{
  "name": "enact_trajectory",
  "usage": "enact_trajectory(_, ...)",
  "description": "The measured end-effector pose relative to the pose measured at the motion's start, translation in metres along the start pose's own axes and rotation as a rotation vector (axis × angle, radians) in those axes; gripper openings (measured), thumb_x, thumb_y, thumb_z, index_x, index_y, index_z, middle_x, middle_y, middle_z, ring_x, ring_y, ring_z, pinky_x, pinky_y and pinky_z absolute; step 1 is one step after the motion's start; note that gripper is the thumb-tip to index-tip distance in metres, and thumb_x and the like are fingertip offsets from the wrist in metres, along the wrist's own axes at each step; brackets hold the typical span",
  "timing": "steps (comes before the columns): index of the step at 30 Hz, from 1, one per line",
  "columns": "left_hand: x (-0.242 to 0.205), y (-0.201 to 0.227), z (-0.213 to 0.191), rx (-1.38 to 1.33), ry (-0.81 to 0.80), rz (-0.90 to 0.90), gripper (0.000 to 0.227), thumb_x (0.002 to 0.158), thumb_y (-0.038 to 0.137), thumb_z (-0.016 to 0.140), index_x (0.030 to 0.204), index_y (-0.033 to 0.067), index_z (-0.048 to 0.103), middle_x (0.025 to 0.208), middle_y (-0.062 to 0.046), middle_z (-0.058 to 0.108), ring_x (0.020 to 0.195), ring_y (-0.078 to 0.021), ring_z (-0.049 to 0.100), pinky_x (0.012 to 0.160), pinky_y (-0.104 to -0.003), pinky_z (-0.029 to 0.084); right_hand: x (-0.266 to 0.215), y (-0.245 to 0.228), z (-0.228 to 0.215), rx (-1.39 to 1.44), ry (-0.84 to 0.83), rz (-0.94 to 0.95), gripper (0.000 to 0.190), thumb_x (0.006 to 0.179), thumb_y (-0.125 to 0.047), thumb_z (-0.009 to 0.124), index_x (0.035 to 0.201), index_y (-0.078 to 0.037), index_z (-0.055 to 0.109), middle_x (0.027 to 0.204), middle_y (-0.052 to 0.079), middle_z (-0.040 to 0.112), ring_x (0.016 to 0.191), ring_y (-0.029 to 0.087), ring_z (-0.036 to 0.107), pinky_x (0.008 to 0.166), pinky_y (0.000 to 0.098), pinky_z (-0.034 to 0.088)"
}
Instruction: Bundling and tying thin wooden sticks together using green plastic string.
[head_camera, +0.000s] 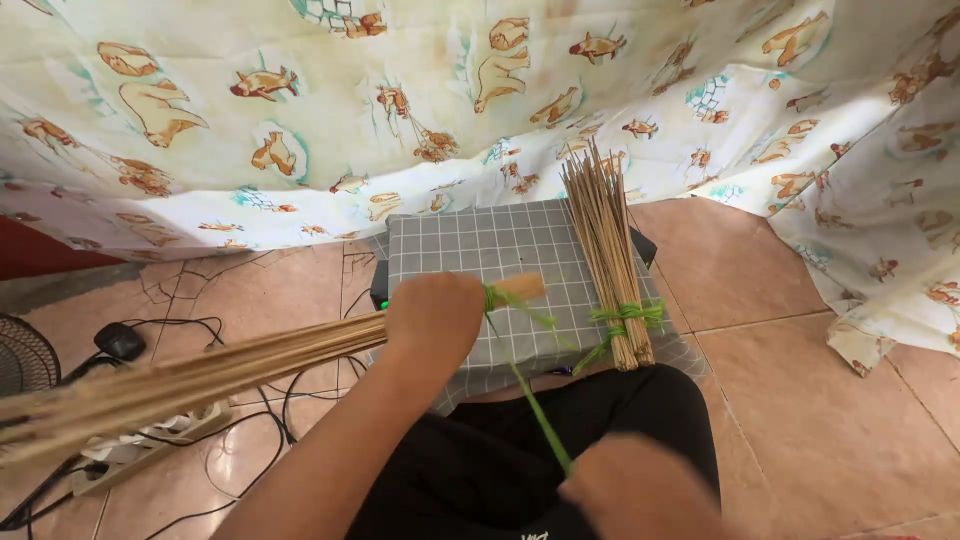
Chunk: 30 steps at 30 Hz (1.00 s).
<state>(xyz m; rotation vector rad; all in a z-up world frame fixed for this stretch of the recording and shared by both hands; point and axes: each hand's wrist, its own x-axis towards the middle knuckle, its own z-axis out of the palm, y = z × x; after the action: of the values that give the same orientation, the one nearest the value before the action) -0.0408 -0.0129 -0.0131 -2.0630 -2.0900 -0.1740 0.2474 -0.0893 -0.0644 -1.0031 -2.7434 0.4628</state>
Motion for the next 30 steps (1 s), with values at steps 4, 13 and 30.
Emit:
enact_trajectory(4, -0.014, 0.016, 0.036, 0.145, -0.194, 0.246, 0.008, 0.084, 0.013, 0.071, 0.078, 0.0149, 0.077, 0.081, -0.006, 0.075, 0.066, -0.0246, 0.071, 0.055, -0.039, 0.051, 0.046, -0.012, -0.117, -0.399, -0.164, 0.37, 0.022, 0.083, -0.04, 0.053, 0.087, -0.036, 0.074, 0.087, -0.003, 0.071, 0.085, 0.029, 0.066, 0.077, 0.0481, 0.052)
enact_trajectory(13, -0.058, 0.045, -0.063, -0.266, 0.042, 0.355, 0.014, 0.088, 0.022, 0.062, 0.079, 0.0123, 0.065, 0.063, -0.012, 0.069, 0.045, -0.0342, 0.065, 0.043, -0.047, 0.05, 0.153, 0.102, -0.032, 0.363, 0.147, 0.073, 0.019, 0.091, -0.024, 0.057, 0.09, -0.009, 0.069, 0.081, 0.003, 0.069, 0.068, 0.021, 0.062, 0.064, 0.038, 0.05)
enact_trajectory(30, 0.004, 0.02, 0.044, 0.127, 0.116, 0.075, 0.011, 0.085, 0.014, 0.069, 0.076, 0.0122, 0.062, 0.062, -0.003, 0.067, 0.047, -0.0194, 0.065, 0.047, -0.037, 0.047, 0.009, 0.009, -0.1, -0.5, 0.262, 0.125, 0.017, 0.087, -0.04, 0.062, 0.102, -0.032, 0.067, 0.075, -0.004, 0.066, 0.051, 0.025, 0.065, 0.046, 0.0438, 0.051)
